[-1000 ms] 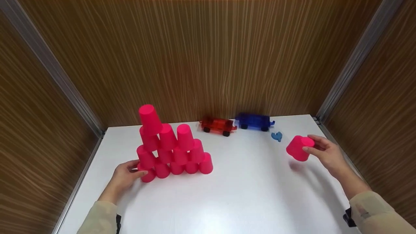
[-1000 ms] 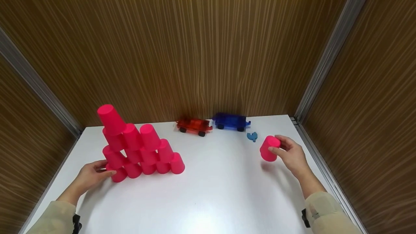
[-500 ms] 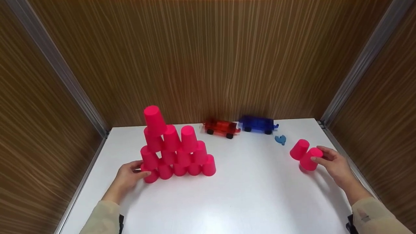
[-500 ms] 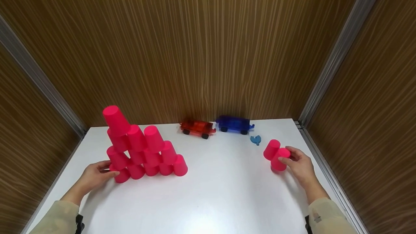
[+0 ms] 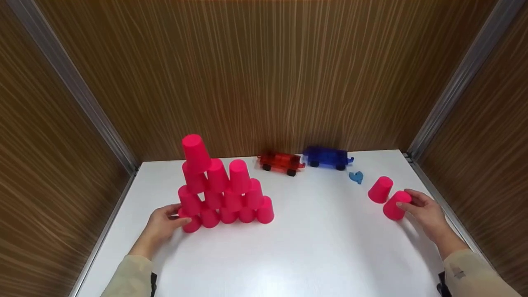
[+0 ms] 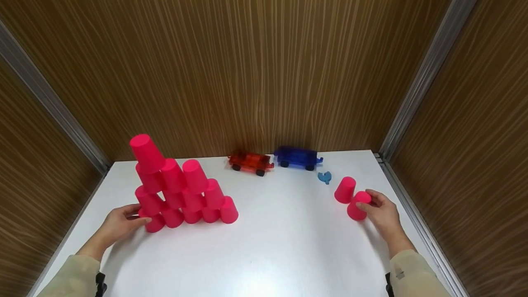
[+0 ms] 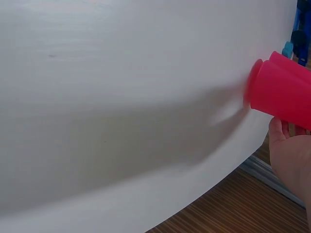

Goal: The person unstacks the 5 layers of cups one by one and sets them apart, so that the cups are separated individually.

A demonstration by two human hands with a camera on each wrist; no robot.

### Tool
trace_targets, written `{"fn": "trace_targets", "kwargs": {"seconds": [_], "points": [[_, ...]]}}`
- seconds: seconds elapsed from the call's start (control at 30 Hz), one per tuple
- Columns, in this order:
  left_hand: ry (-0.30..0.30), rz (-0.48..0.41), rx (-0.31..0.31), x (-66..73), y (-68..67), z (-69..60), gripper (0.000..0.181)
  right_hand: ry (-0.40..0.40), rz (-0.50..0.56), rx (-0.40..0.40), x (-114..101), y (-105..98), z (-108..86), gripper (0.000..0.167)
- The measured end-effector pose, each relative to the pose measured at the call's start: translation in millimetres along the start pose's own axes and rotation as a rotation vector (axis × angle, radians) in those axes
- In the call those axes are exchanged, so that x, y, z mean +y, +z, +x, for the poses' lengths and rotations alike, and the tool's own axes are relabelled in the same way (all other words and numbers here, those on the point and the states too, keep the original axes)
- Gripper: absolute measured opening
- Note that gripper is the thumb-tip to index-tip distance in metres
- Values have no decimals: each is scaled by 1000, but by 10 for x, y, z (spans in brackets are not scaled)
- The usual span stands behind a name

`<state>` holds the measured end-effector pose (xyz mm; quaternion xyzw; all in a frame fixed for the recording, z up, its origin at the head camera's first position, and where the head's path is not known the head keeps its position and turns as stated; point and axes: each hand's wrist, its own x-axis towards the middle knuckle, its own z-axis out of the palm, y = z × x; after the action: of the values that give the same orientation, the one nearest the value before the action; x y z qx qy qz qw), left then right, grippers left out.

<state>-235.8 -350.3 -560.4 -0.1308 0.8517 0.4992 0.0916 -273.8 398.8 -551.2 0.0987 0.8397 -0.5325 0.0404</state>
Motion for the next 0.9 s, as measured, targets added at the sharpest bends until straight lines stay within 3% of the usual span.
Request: {"fn": "trace_targets", "kwargs": {"seconds": [0.3, 0.5, 0.9], "points": [[29, 49, 11, -9, -78, -68, 78, 14, 11, 1, -9, 79, 56, 87], [54, 61, 5, -17, -56, -56, 78, 43, 17, 7, 19, 54, 60, 87], [2, 14, -25, 9, -7, -30, 85, 9, 29, 23, 44, 50, 46, 83]]}}
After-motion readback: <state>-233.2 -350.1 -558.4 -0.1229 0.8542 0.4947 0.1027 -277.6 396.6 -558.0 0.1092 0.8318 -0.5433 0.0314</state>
